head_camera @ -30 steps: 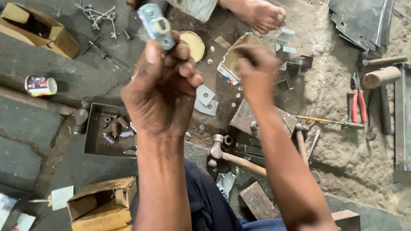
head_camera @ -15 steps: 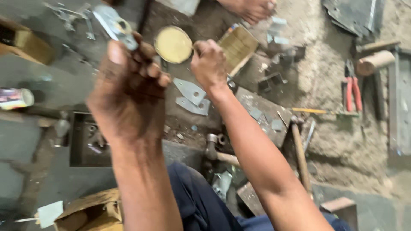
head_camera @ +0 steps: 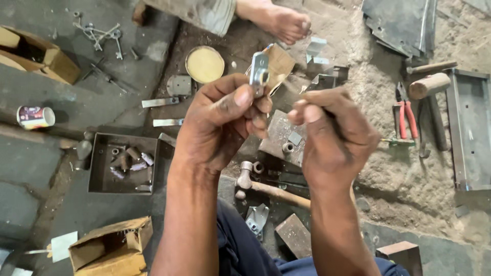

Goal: The person sits on the floor and assembles small metal parts using a hammer and punch. They repeatedly position a metal piece on an anvil, strike it with a hammer, and then inspect the result before moving to the next piece.

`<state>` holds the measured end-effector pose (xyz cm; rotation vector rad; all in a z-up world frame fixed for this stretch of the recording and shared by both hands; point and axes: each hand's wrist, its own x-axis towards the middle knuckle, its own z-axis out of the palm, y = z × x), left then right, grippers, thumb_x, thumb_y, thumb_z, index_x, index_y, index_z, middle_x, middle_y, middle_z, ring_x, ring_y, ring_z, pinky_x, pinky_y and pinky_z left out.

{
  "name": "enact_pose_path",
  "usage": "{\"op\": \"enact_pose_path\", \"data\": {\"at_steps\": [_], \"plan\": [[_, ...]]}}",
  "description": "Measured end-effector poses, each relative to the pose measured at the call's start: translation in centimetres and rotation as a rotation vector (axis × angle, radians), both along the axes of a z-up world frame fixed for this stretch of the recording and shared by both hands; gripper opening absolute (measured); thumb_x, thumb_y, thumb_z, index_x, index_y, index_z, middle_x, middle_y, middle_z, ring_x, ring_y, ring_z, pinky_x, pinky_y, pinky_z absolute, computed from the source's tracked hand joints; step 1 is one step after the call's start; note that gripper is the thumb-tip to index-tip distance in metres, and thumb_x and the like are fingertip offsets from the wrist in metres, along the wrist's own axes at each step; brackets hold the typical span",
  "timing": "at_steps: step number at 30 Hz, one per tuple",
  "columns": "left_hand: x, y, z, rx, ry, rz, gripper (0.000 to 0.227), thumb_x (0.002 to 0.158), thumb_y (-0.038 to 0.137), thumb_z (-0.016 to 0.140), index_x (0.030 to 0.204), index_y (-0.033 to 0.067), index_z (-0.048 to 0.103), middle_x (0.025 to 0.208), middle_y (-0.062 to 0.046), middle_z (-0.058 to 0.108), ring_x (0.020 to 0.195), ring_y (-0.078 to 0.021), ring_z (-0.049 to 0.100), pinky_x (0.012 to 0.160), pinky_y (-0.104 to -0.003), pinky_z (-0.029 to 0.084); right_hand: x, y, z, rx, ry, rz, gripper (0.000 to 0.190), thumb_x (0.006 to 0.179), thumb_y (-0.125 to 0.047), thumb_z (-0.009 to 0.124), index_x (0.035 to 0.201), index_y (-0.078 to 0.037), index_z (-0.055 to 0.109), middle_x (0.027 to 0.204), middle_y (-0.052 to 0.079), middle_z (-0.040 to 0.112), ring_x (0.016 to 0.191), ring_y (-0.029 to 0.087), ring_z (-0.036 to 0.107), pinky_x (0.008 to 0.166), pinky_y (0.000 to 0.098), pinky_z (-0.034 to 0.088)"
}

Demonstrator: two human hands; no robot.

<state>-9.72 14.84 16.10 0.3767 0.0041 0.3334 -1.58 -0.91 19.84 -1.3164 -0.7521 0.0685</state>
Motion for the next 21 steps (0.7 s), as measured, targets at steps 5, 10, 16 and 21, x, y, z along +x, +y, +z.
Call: {"op": "enact_pose_path", "data": {"at_steps": [5,10,16,21], "plan": [[-0.3,-0.5,-0.1,-0.003,-0.035,-0.005,0.033,0.095,0.014,0.079,0.114,-0.0107,0.069,0.094,-0.015,0.073,0.076,-0.0193,0.071,0.075,-0.033,0.062,-0.6,0.0,0.3,-0.119,-0.084,-0.028,0.008,0.106,0.009,0.067,0.114,0.008,0.071,0.100,0.013,0.070,0.087,0.014,0.070,0.080,0.0242,0.057],[-0.1,-0.4,-0.4,-0.024,-0.033,0.000,0.032,0.096,0.014,0.080,0.115,-0.0094,0.068,0.094,-0.016,0.073,0.077,-0.0198,0.071,0.075,-0.032,0.061,-0.4,0.0,-0.1,-0.159,-0.144,-0.048,0.007,0.107,0.008,0.067,0.113,0.007,0.071,0.098,0.012,0.070,0.087,0.014,0.071,0.079,0.0242,0.059],[-0.1,-0.2,-0.6,-0.026,-0.049,0.007,0.033,0.096,0.014,0.080,0.115,-0.0104,0.068,0.094,-0.016,0.073,0.078,-0.0198,0.072,0.077,-0.033,0.062,-0.2,0.2,-0.6,-0.132,-0.112,-0.061,0.008,0.107,0.007,0.067,0.115,0.007,0.071,0.098,0.013,0.071,0.085,0.015,0.070,0.079,0.0239,0.058],[-0.2,-0.2,-0.5,-0.036,-0.051,0.016,0.033,0.096,0.012,0.081,0.116,-0.0109,0.069,0.093,-0.017,0.073,0.080,-0.0203,0.072,0.078,-0.033,0.062,0.3,1.0,-1.0,-0.062,-0.118,-0.015,0.010,0.108,0.008,0.066,0.116,0.005,0.071,0.100,0.014,0.071,0.084,0.015,0.071,0.078,0.0252,0.060]]}}
